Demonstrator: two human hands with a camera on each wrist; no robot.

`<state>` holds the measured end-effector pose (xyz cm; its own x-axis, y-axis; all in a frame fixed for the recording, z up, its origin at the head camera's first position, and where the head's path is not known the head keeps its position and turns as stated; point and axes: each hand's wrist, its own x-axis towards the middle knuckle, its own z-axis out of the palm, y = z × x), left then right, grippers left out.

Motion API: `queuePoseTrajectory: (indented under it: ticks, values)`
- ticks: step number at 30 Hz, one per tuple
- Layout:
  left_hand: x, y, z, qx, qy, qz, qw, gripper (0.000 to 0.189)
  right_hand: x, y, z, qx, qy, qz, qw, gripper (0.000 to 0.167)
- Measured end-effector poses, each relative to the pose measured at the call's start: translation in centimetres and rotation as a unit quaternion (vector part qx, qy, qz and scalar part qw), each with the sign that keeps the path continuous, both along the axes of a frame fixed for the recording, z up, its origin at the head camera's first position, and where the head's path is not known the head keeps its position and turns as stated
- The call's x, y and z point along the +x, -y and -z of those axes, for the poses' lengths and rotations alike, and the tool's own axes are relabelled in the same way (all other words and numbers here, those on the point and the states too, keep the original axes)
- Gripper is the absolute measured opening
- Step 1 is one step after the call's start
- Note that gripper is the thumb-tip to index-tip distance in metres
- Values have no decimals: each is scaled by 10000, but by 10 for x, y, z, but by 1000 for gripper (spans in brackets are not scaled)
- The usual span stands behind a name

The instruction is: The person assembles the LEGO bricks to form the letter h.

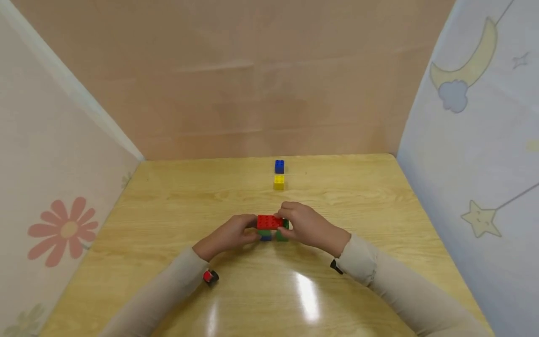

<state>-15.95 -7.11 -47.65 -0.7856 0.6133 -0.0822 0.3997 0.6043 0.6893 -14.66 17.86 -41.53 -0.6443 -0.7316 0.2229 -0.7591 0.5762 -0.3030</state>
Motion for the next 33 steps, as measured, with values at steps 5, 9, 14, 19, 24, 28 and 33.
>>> queuePoseTrajectory:
  ticks: [5, 9, 14, 19, 24, 28, 33]
  values:
    - [0, 0, 1, 162, -25, 14, 9999, 30, 1, -2, 1, -37, -22, 78, 10000, 22]
    - [0, -1, 3, 214, 10, 45, 9998, 31, 2, -4, 0, -24, -23, 67, 10000, 22]
    - [1, -2, 3, 356, 85, 81, 9993, 32, 3, -6, 1, -35, -16, 63, 10000, 23]
    - [1, -3, 4, 390, 58, 108, 9992, 32, 2, -9, 3, -112, 49, 51, 9999, 24]
    - [0, -4, 5, 433, 6, 101, 9990, 33, 0, -12, 6, -382, 218, -9, 9990, 26]
    - [-1, -4, 5, 503, -32, 110, 9987, 33, -2, -13, 7, -527, 348, -1, 9980, 27]
    - [-2, -3, 4, 561, -21, 108, 9984, 32, -5, -14, 8, -633, 595, 72, 9962, 29]
